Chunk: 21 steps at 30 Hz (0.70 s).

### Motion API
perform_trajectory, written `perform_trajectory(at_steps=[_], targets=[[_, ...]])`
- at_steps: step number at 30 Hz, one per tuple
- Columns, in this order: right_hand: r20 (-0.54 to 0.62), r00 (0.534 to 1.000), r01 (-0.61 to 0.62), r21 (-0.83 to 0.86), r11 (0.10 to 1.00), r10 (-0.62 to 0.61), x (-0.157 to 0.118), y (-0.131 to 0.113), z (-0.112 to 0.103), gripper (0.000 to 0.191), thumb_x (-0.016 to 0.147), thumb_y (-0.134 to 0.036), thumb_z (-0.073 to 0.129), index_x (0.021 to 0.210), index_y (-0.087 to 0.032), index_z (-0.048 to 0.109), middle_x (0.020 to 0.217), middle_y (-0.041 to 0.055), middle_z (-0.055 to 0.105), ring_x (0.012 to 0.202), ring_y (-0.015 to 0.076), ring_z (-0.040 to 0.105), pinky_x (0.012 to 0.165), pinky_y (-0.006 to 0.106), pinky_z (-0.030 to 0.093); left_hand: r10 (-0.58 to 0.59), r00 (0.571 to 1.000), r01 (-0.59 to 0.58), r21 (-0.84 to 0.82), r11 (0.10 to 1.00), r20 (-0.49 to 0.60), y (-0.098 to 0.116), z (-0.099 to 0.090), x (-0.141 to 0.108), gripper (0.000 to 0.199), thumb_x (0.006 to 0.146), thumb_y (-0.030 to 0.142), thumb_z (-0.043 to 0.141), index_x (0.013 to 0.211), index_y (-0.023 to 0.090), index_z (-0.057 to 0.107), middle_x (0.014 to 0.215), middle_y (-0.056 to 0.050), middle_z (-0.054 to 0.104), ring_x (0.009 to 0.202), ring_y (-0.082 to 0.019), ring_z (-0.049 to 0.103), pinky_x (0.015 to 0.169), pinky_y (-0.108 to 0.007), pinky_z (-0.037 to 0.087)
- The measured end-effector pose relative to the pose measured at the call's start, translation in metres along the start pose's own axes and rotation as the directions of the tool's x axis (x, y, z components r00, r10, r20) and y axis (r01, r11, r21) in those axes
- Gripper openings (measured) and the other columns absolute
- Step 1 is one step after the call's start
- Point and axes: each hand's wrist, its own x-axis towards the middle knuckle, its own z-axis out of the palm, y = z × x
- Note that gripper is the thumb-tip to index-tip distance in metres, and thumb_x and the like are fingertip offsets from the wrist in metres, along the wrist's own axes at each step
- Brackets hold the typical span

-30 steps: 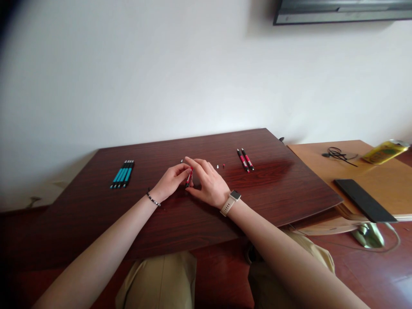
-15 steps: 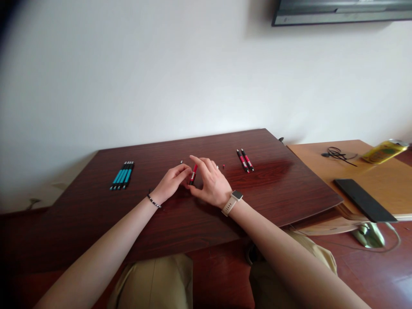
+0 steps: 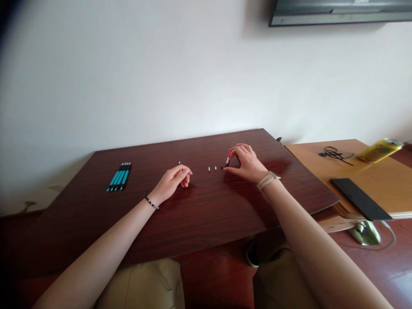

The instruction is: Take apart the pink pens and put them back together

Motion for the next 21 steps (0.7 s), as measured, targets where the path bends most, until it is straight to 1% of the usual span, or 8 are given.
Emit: perform_trajectory(at_steps=[3,6,8,11,15,18,21], targets=[[0.103,0.993,-0.045,-0.061,0.997,0.051,-0.006,0.017,0.005,0.046,0.083,-0.057,0.083,0.113,-0.028,0.064,0.135,0.0124,0.068,0.147,0.0425,0.044,0.119,0.066,0.039,0.002,1.000,-0.002,0.019,1.000,0.006,0.000,0.000,0.000,0.038,0.109,0.053,0.052,0.106,0.018,0.066,0.082,-0.002,0.066,0.071,-0.015,0.064,0.070,-0.028,0.053],[0.134,0.987,-0.073,-0.092,0.993,0.085,-0.008,0.026,0.009,0.053,0.082,-0.059,0.083,0.120,-0.027,0.065,0.137,0.0149,0.067,0.147,0.0424,0.045,0.119,0.066,0.040,-0.002,1.000,0.002,0.024,1.000,0.008,-0.001,0.000,0.000,0.038,0.108,0.054,0.052,0.106,0.019,0.066,0.082,-0.002,0.066,0.071,-0.015,0.064,0.070,-0.028,0.053],[0.145,0.986,-0.073,-0.093,0.993,0.086,-0.008,0.027,0.012,0.054,0.083,-0.060,0.082,0.122,-0.027,0.066,0.137,0.0154,0.067,0.147,0.0426,0.046,0.119,0.066,0.040,-0.003,1.000,0.003,0.028,1.000,0.006,-0.001,0.000,0.000,0.038,0.108,0.054,0.052,0.106,0.019,0.066,0.082,-0.002,0.066,0.071,-0.015,0.064,0.070,-0.028,0.053],[0.181,0.981,-0.057,-0.074,0.996,0.069,-0.006,0.027,0.013,0.047,0.084,-0.060,0.080,0.118,-0.028,0.069,0.134,0.0128,0.070,0.148,0.0432,0.045,0.120,0.068,0.037,-0.002,1.000,0.002,0.036,0.999,0.004,-0.001,-0.001,0.000,0.039,0.108,0.055,0.052,0.106,0.019,0.066,0.082,-0.003,0.067,0.071,-0.015,0.064,0.070,-0.028,0.053],[0.216,0.975,-0.044,-0.032,0.999,0.050,-0.002,0.027,0.013,0.039,0.085,-0.058,0.079,0.109,-0.029,0.070,0.134,0.0089,0.072,0.143,0.0412,0.051,0.121,0.068,0.036,0.002,1.000,-0.002,0.043,0.999,0.006,-0.002,-0.002,0.000,0.039,0.107,0.056,0.053,0.106,0.019,0.067,0.082,-0.003,0.067,0.071,-0.015,0.064,0.070,-0.028,0.053],[0.229,0.973,-0.042,-0.016,0.999,0.044,-0.001,0.028,0.011,0.038,0.084,-0.057,0.079,0.108,-0.029,0.069,0.137,0.0081,0.071,0.140,0.0393,0.054,0.122,0.067,0.036,0.001,1.000,-0.001,0.048,0.999,0.010,-0.001,-0.002,0.000,0.039,0.108,0.055,0.053,0.106,0.019,0.067,0.082,-0.002,0.067,0.071,-0.015,0.064,0.071,-0.028,0.052],[0.229,0.972,-0.052,-0.020,0.998,0.055,-0.003,0.029,0.009,0.040,0.083,-0.055,0.079,0.111,-0.029,0.068,0.140,0.0083,0.070,0.142,0.0393,0.052,0.123,0.066,0.035,0.005,1.000,-0.006,0.063,0.998,0.009,0.000,-0.001,0.000,0.039,0.107,0.055,0.053,0.105,0.019,0.066,0.082,-0.002,0.067,0.071,-0.015,0.064,0.071,-0.028,0.052]])
